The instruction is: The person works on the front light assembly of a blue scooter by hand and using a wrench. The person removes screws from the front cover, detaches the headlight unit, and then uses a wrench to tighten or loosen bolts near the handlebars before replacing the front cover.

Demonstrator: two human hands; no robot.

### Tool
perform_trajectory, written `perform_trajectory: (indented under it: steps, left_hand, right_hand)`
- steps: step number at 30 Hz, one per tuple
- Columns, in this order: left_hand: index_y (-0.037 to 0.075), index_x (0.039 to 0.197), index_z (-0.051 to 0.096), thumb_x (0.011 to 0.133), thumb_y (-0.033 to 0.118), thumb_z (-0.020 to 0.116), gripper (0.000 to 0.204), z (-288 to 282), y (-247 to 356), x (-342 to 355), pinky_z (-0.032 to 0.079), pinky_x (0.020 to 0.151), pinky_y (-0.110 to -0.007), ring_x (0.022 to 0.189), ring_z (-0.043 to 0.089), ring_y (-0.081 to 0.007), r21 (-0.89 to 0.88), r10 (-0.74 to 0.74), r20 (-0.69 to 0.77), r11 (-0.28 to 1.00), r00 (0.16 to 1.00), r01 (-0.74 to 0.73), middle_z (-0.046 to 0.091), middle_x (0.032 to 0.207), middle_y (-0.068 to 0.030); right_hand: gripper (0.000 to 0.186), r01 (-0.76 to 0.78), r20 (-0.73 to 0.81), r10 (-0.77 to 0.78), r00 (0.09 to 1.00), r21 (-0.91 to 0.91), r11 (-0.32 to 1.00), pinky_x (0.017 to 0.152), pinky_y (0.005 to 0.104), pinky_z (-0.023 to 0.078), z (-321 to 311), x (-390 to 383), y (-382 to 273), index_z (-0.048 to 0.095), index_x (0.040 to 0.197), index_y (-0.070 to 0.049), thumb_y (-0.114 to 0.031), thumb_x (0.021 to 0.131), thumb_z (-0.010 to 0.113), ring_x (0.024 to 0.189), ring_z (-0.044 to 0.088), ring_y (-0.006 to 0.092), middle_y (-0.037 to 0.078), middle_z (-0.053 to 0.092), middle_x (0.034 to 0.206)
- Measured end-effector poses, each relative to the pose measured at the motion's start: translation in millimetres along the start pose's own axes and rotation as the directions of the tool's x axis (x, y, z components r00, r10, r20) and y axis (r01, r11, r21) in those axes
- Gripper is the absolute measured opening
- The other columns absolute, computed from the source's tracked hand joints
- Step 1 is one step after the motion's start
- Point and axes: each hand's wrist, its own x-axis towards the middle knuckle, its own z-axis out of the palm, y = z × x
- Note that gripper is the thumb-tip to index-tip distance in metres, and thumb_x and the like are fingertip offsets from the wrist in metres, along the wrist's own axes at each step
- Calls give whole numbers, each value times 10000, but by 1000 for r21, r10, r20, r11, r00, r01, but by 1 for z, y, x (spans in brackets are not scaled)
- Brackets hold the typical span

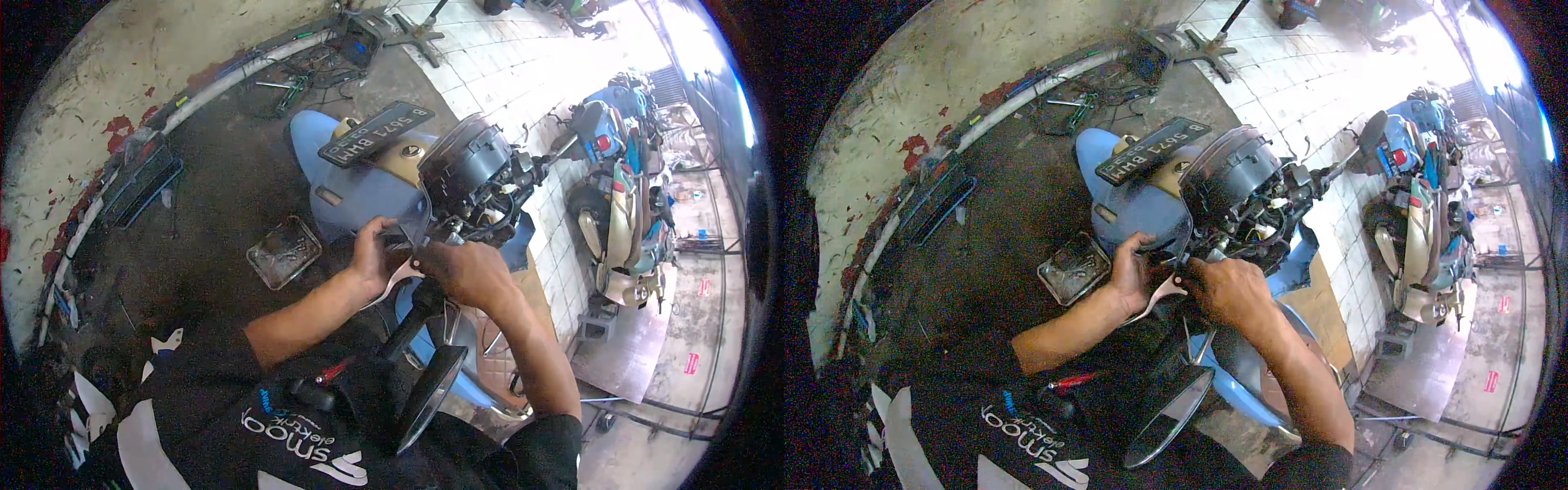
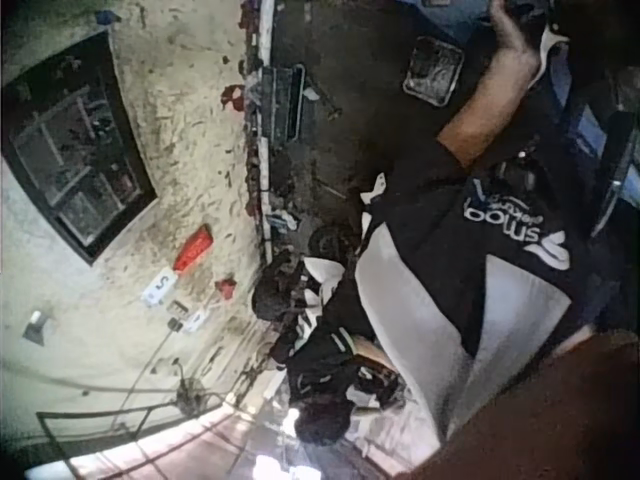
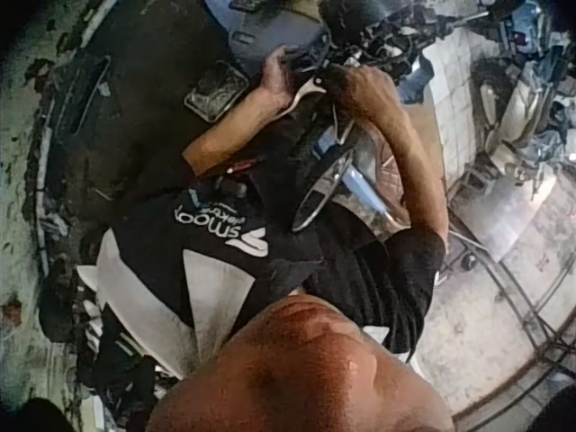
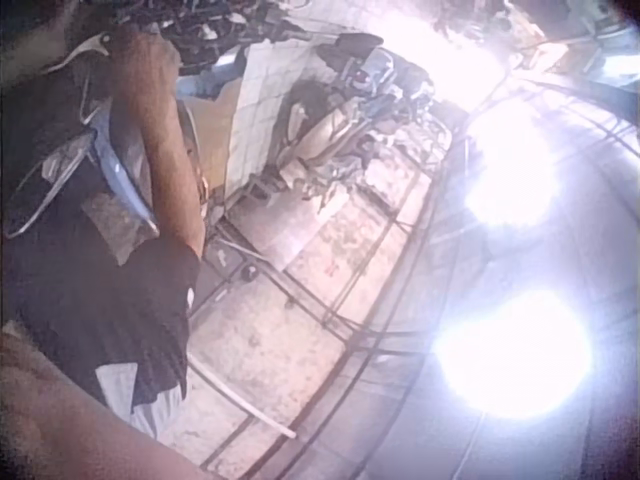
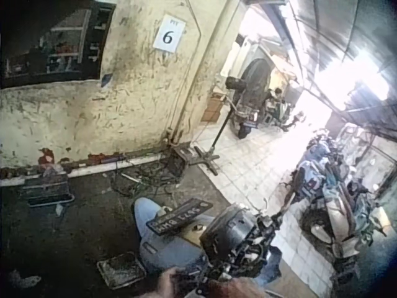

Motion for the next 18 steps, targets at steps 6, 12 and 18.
perform_trajectory:
  steps: [6, 12, 18]
  left_hand:
    - [41, 976, 617, 810, 425, 523, 429, -6, -2, 1, 509, 777, -454, 851, 623, -300, -84, -50, -78, 996, 996, 44, 655, 927, -154]
    - [40, 1065, 618, 782, 443, 555, 496, -11, -2, 4, 492, 842, -448, 890, 608, -338, 68, -73, 32, 995, 997, 71, 652, 1018, -155]
    - [46, 991, 605, 814, 394, 528, 398, -2, -3, -5, 508, 793, -439, 880, 617, -311, -109, 23, -29, 994, 999, -26, 636, 969, -143]
  right_hand:
    - [233, -26, -27, 26, 999, -1, 1000, 595, 487, 498, 1, -3, -2, 642, 1017, -189, -360, 872, 583, 675, 634, 401, 184, 646, 716]
    - [275, -102, 52, 103, 993, -22, 995, 626, 514, 502, -8, -4, -9, 638, 963, -140, -391, 883, 556, 706, 645, 392, 182, 652, 734]
    - [232, -54, -17, 53, 998, -31, 998, 614, 494, 503, -4, 0, -5, 637, 960, -155, -363, 868, 595, 691, 644, 392, 181, 651, 716]
